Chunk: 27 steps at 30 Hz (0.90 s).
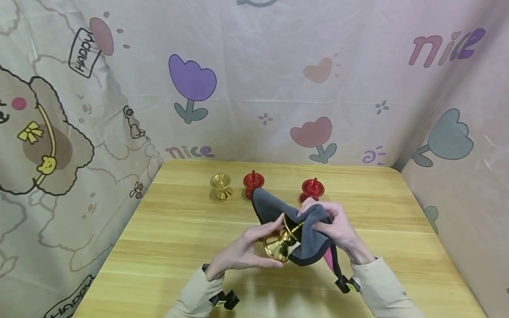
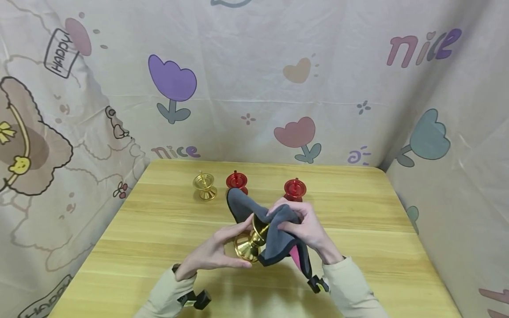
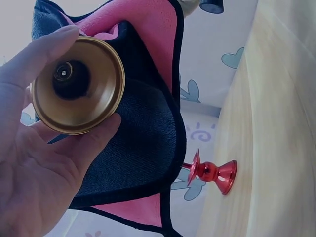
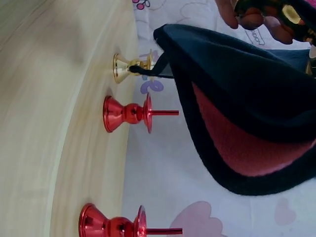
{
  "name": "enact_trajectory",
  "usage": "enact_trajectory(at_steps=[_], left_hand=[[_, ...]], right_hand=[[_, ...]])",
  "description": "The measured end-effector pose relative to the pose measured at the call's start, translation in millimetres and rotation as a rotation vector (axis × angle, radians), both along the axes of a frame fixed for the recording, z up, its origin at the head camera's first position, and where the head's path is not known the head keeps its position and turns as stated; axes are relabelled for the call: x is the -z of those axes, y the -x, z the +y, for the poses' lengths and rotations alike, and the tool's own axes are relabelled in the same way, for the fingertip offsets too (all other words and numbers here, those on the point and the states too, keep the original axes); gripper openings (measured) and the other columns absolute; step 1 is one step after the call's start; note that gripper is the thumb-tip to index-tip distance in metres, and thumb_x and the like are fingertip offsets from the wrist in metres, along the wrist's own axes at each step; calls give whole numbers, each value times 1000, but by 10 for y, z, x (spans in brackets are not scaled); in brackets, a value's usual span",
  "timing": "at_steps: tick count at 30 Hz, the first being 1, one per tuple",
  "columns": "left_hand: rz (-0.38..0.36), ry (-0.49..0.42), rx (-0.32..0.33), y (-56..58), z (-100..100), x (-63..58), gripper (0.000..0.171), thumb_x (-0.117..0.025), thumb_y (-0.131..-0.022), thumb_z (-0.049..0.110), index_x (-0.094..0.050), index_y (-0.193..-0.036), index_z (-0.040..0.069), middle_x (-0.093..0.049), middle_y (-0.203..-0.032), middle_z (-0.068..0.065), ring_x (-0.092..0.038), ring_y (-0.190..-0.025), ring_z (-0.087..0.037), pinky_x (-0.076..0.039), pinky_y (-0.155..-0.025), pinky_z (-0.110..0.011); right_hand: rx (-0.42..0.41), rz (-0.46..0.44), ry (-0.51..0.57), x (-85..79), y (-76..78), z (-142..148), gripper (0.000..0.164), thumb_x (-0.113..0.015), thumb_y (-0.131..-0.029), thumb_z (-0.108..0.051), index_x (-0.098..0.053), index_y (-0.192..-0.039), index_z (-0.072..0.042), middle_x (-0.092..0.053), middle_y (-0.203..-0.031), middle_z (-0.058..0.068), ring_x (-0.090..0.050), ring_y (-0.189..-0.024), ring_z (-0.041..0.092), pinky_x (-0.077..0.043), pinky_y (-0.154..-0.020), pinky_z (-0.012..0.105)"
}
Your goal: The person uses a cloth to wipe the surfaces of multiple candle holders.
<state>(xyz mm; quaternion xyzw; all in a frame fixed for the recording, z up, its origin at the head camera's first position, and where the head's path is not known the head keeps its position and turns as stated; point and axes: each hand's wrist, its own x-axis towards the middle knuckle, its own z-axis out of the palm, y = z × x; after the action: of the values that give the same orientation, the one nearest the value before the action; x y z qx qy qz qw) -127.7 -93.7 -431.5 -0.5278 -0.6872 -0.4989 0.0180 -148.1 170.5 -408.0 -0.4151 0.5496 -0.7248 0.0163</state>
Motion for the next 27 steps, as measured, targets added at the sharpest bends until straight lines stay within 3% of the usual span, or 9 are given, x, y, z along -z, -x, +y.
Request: enact_trajectory(at_steps=[2,4,6,8,14,17,20,24,27], left_hand=[[-23,-7,13,-7,3,-6,103,-84,-78,2,-21,-159,1,-54,-145,-27,-60,-129,-26,-52,-108,-35],[-46,-10,24,-13,3,-11,104,-84,-78,1,-20,-160,2,-57,-142,-26,-61,-127,-27,-53,-106,-34],[-71,-8,29,-23,-2,-14,104,-83,-79,1,-18,-160,3,-59,-139,-24,-61,-126,-26,-54,-105,-33],[-104,-11,35,-34,-7,-22,105,-83,-79,0,-17,-161,5,-60,-137,-24,-61,-126,-24,-55,-103,-32],[-158,-17,45,-45,-21,-44,107,-81,-79,-3,-14,-162,7,-60,-135,-24,-59,-126,-17,-57,-100,-32],[-98,17,26,-43,-24,-59,106,-83,-79,1,-15,-161,5,-61,-137,-22,-60,-125,-19,-55,-104,-33],[-18,50,12,-38,-17,-80,107,-85,-79,6,-16,-160,2,-62,-137,-20,-62,-124,-22,-52,-108,-33],[32,69,-1,-30,-10,-78,107,-85,-79,8,-16,-160,1,-62,-138,-20,-63,-124,-24,-51,-108,-33],[21,65,-30,-26,-15,-37,107,-85,-79,7,-16,-160,3,-62,-137,-20,-63,-123,-24,-52,-107,-33]], right_hand=[[18,-13,12,0,-14,9,23,-70,-92,-6,-73,-115,-11,-74,-111,-5,-61,-111,8,-44,-103,22],[49,-34,58,2,-30,27,28,-64,-93,2,-74,-116,-11,-76,-112,-4,-64,-111,8,-46,-102,20],[82,-64,108,9,-38,62,27,-64,-94,-1,-76,-114,-15,-76,-114,-5,-65,-111,6,-49,-97,18],[87,-72,129,23,-44,89,39,-54,-92,11,-77,-110,-15,-76,-116,-4,-67,-112,7,-51,-95,17],[77,-30,-66,21,-56,67,55,-56,-79,25,-75,-116,-10,-74,-120,-5,-66,-112,5,-54,-92,16],[99,9,-146,-15,-44,53,49,-63,-80,23,-75,-116,-9,-74,-115,-9,-65,-108,4,-51,-94,16],[69,29,-156,-32,-20,37,43,-67,-82,18,-75,-114,-9,-74,-109,-9,-62,-104,7,-48,-96,19],[6,-53,-26,-12,-13,25,34,-67,-88,9,-76,-114,-11,-76,-106,-5,-61,-103,8,-46,-96,22],[59,-125,40,4,-49,30,29,-65,-91,6,-77,-110,-12,-77,-109,-4,-65,-104,6,-50,-93,18]])
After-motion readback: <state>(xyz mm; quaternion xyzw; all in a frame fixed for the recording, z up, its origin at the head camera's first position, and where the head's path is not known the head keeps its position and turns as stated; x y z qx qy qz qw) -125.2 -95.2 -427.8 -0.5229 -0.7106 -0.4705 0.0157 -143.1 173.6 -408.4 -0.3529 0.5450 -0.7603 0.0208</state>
